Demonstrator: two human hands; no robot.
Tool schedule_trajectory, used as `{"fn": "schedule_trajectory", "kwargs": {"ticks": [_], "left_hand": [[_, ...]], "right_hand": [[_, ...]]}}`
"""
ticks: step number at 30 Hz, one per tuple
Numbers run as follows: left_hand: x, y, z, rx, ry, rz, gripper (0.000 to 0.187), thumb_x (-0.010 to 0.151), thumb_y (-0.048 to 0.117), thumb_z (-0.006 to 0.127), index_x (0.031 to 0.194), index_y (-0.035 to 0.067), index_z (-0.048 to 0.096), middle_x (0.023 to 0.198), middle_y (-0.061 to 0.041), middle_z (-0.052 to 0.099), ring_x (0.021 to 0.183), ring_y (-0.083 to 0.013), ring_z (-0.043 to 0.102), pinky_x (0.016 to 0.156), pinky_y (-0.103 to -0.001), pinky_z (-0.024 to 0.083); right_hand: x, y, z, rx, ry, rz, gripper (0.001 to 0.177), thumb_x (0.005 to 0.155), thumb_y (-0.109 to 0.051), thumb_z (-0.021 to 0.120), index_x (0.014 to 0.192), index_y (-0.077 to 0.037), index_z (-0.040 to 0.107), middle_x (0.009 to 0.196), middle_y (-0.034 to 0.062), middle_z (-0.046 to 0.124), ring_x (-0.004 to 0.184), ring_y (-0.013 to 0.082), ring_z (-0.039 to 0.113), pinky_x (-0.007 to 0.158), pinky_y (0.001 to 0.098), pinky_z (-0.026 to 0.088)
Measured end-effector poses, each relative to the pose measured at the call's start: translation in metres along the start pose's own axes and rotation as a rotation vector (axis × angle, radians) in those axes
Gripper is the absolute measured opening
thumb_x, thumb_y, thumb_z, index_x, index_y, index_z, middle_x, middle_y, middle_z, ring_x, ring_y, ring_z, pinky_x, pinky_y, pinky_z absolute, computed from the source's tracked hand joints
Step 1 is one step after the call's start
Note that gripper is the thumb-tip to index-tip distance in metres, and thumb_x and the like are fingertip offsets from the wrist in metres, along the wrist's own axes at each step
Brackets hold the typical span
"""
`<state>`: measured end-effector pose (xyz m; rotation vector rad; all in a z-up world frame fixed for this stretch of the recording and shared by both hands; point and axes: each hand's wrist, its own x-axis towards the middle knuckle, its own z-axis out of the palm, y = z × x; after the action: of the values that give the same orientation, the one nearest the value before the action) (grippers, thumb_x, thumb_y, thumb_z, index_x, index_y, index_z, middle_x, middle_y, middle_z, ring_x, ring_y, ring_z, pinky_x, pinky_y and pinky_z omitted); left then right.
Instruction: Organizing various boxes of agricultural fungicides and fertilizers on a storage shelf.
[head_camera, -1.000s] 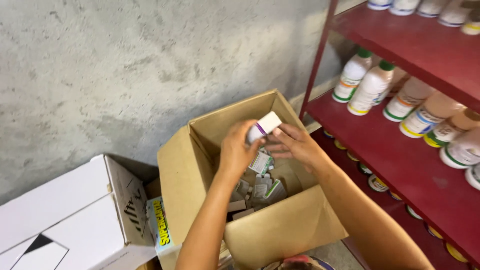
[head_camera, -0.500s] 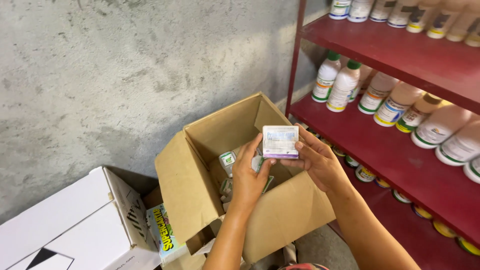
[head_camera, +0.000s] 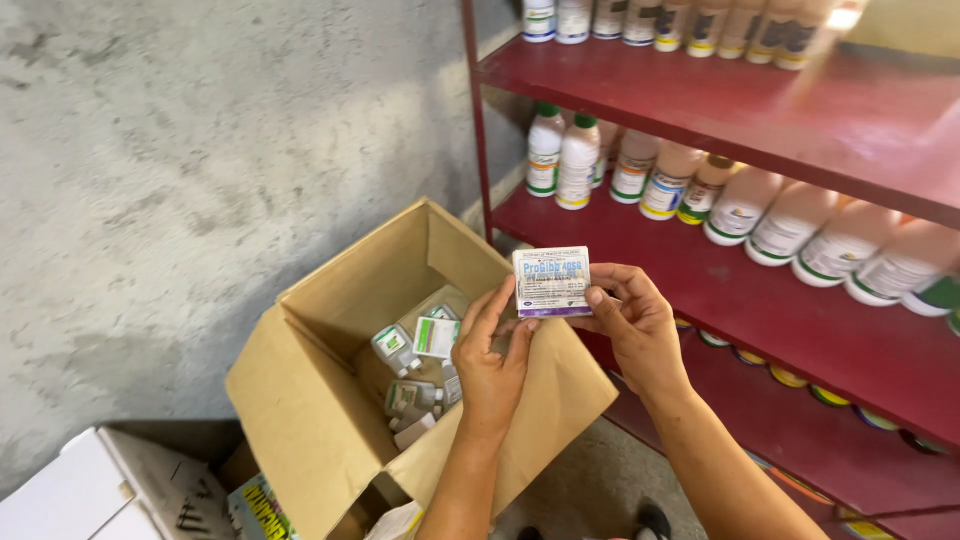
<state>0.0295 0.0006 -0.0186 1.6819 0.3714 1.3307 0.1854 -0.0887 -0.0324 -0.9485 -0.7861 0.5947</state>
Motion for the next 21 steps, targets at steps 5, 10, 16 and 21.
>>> {"fn": "schedule_trajectory", "kwargs": {"ticks": [5,10,16,21], "left_hand": [[0.002,0.002,0.034,-0.027,-0.029,0.017,0.053,0.089,-0.009,0.073,0.139,0.007,0.063,0.133,-0.012,0.064,0.113,-0.0184,0.069,0.089,-0.030,0.066],[0.001,0.014,0.078,-0.065,-0.065,0.035,0.052,0.089,-0.008,0.073,0.138,0.007,0.063,0.134,-0.012,0.063,0.114,-0.0186,0.068,0.089,-0.030,0.063],[-0.007,0.020,0.143,-0.072,-0.104,0.025,0.052,0.089,-0.009,0.071,0.138,0.007,0.064,0.134,-0.012,0.063,0.113,-0.0185,0.069,0.087,-0.030,0.061],[-0.017,0.025,0.197,-0.074,-0.145,0.071,0.052,0.089,-0.009,0.071,0.138,0.005,0.063,0.133,-0.013,0.064,0.113,-0.0194,0.070,0.087,-0.030,0.062]], "right_hand": [[-0.011,-0.034,-0.019,-0.093,0.052,-0.043,0.034,0.101,-0.008,0.059,0.135,-0.001,0.058,0.127,0.0083,0.069,0.114,0.0169,0.068,0.093,0.0364,0.062],[-0.020,-0.058,-0.055,-0.209,0.088,-0.072,0.049,0.096,-0.003,0.064,0.144,-0.001,0.055,0.130,0.0082,0.068,0.116,0.0182,0.067,0.095,0.0356,0.061],[-0.033,-0.094,-0.103,-0.392,0.112,-0.182,0.062,0.089,0.005,0.068,0.147,-0.005,0.051,0.140,0.0089,0.059,0.126,0.0185,0.063,0.098,0.0327,0.058],[-0.043,-0.116,-0.150,-0.542,0.216,-0.276,0.055,0.090,0.004,0.069,0.143,-0.007,0.057,0.144,0.0113,0.060,0.126,0.0186,0.064,0.095,0.0323,0.058]]}}
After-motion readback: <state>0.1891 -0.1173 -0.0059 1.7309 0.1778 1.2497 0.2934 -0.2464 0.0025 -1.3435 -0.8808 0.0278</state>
